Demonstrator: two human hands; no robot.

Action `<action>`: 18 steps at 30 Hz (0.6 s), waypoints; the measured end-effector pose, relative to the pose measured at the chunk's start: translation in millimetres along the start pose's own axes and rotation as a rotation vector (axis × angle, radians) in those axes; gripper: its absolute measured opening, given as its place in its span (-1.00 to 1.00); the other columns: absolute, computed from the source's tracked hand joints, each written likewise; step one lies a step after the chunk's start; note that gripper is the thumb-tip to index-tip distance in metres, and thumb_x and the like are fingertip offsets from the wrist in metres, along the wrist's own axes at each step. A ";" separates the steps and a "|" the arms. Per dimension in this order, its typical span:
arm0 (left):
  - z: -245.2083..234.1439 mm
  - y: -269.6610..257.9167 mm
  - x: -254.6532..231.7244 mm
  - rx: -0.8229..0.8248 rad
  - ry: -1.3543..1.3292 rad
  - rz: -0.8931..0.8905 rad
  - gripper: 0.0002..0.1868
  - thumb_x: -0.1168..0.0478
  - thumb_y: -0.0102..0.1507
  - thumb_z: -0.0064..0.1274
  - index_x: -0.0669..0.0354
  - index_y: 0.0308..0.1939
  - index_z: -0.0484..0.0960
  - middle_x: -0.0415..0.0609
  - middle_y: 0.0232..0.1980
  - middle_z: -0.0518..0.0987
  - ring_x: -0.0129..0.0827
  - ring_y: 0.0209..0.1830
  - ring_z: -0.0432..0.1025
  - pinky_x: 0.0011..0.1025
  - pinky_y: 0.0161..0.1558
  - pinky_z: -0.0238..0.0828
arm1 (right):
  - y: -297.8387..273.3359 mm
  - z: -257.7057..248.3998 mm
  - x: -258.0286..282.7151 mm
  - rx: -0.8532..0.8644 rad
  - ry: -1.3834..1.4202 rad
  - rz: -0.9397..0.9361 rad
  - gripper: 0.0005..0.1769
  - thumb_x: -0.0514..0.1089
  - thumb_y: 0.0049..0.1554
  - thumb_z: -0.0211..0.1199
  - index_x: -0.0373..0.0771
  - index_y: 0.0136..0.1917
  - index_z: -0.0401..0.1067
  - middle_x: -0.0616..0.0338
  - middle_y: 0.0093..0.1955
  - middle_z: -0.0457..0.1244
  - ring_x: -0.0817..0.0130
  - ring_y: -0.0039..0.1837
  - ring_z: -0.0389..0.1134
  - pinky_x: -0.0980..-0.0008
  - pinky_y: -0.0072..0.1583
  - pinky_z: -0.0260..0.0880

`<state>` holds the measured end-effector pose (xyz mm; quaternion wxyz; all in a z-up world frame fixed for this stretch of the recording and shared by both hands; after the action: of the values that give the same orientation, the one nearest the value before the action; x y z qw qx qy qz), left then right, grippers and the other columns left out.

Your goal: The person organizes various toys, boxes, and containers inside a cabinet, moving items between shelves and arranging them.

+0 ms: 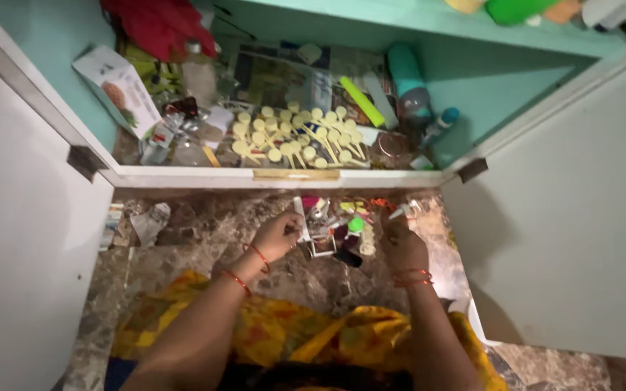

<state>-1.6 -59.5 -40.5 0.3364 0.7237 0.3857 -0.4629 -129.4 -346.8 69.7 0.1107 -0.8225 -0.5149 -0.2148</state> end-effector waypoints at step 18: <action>55.3 -16.2 21.7 -0.157 0.262 -0.166 -0.76 0.23 0.13 0.22 0.07 -0.12 0.68 0.00 -0.17 0.70 -0.15 -0.21 0.62 -0.25 -0.15 0.55 | 51.9 113.4 -106.5 0.201 -0.171 0.074 -0.79 -0.07 0.15 0.22 0.02 0.03 0.61 -0.02 0.04 0.42 0.01 0.12 0.47 0.07 0.14 0.45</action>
<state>-32.4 -93.2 -81.9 0.2995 0.7151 0.5194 -0.3594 -96.0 -409.3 -78.1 0.1558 -0.8410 -0.5108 -0.0870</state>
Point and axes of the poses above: each hand's wrist, its own y-axis towards the middle knuckle, its own z-axis out of the palm, x = y × z, the point moved 6 cm from there along y, towards the middle knuckle
